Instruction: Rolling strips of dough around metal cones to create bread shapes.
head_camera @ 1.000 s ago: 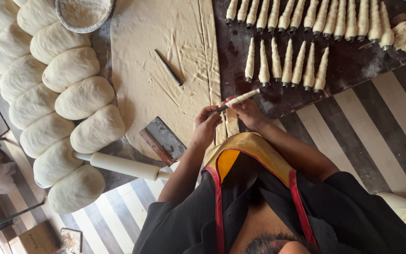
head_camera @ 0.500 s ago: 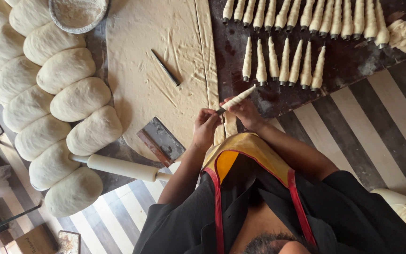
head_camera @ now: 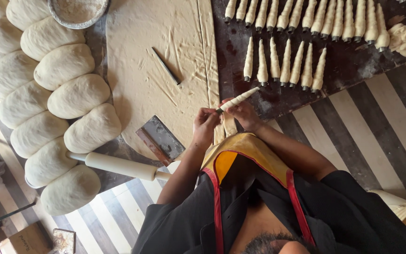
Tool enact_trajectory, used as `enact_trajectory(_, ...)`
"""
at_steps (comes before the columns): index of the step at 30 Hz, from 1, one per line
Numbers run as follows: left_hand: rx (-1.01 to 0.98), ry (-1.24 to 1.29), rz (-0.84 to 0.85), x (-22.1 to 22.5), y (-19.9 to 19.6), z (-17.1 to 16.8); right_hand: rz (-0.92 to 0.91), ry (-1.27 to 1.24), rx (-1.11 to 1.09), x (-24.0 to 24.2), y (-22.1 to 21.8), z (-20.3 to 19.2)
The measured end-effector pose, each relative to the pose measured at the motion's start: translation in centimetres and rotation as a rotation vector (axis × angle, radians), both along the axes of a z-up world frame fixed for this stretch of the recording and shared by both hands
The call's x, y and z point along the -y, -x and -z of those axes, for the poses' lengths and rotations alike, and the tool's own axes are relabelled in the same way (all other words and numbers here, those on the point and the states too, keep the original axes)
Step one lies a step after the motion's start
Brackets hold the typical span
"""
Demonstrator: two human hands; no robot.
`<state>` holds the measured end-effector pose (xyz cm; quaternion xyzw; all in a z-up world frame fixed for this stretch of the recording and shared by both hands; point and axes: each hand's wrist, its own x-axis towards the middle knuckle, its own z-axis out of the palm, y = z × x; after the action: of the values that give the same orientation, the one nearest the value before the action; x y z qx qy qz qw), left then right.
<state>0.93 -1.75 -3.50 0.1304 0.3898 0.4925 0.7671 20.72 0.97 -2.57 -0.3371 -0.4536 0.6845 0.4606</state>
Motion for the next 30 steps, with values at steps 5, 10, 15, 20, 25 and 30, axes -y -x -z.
enact_trajectory(5, 0.042, 0.136, 0.043, -0.6, 0.0, -1.5, 0.025, 0.027, 0.006, 0.0, 0.4, 0.6)
enact_trajectory(10, -0.085, -0.062, -0.007, -0.2, -0.3, -1.3, -0.006, -0.005, 0.086, 0.1, 0.2, 1.0)
enact_trajectory(15, -0.05, 0.037, 0.035, 0.2, -0.4, 0.7, 0.017, 0.018, 0.12, 0.4, -0.3, 1.9)
enact_trajectory(20, -0.02, 0.051, 0.081, -0.5, -0.9, -2.0, 0.006, 0.018, 0.075, 0.5, -0.3, 0.4)
enact_trajectory(25, -0.136, -0.103, 0.061, -0.1, -1.0, -1.2, -0.013, -0.008, 0.165, 0.7, -0.6, 0.3)
enact_trajectory(30, 0.01, 0.069, 0.067, 0.2, -1.2, -0.9, -0.013, 0.009, 0.152, 0.9, -0.6, 0.1)
